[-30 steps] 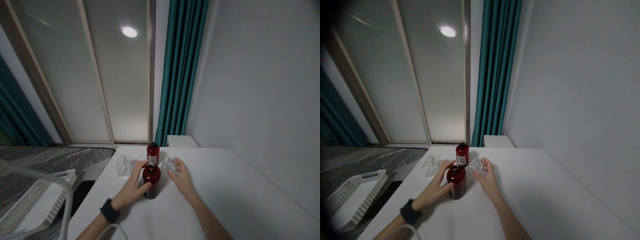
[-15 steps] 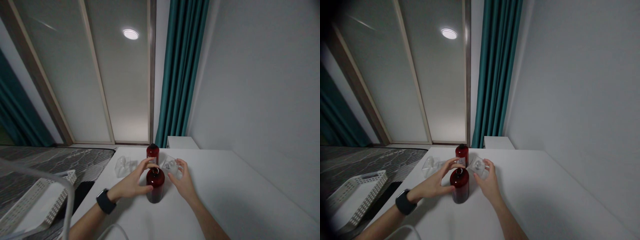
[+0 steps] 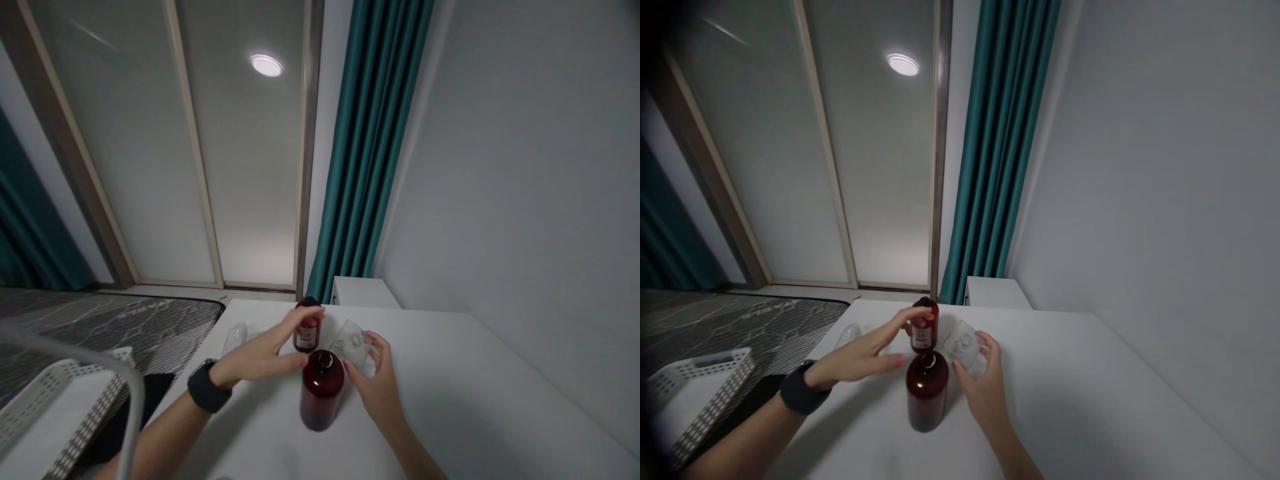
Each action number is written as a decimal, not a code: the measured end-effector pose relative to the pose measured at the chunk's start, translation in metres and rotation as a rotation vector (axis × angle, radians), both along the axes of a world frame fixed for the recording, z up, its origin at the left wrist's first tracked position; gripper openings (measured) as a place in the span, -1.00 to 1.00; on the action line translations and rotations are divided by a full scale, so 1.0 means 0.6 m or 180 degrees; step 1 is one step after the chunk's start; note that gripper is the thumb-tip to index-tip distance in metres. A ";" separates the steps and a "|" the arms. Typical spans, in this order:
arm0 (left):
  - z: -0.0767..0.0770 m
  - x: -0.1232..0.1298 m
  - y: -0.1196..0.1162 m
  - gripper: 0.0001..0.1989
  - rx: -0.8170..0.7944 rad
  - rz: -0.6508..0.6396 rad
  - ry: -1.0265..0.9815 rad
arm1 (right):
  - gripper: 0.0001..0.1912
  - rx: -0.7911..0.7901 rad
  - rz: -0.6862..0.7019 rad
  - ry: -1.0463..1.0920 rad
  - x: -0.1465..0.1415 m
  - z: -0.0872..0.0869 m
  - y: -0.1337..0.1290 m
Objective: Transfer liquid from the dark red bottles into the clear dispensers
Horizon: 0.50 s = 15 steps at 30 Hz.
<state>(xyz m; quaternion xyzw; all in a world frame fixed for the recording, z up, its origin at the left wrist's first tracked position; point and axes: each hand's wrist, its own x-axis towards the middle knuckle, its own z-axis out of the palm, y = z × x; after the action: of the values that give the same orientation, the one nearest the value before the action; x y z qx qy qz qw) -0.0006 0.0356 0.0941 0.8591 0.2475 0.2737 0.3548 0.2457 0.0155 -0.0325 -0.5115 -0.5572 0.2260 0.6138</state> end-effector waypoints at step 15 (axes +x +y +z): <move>0.041 0.019 0.036 -0.38 -0.0699 0.0552 0.0027 | -0.30 0.0813 0.1166 -0.1301 -0.013 0.157 0.043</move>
<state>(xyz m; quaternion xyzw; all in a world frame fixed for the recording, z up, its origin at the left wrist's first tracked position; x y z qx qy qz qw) 0.0110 0.0571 0.1188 0.7916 0.3507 0.2710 0.4206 0.2382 0.0410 0.0619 -0.3560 -0.7761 0.1534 0.4974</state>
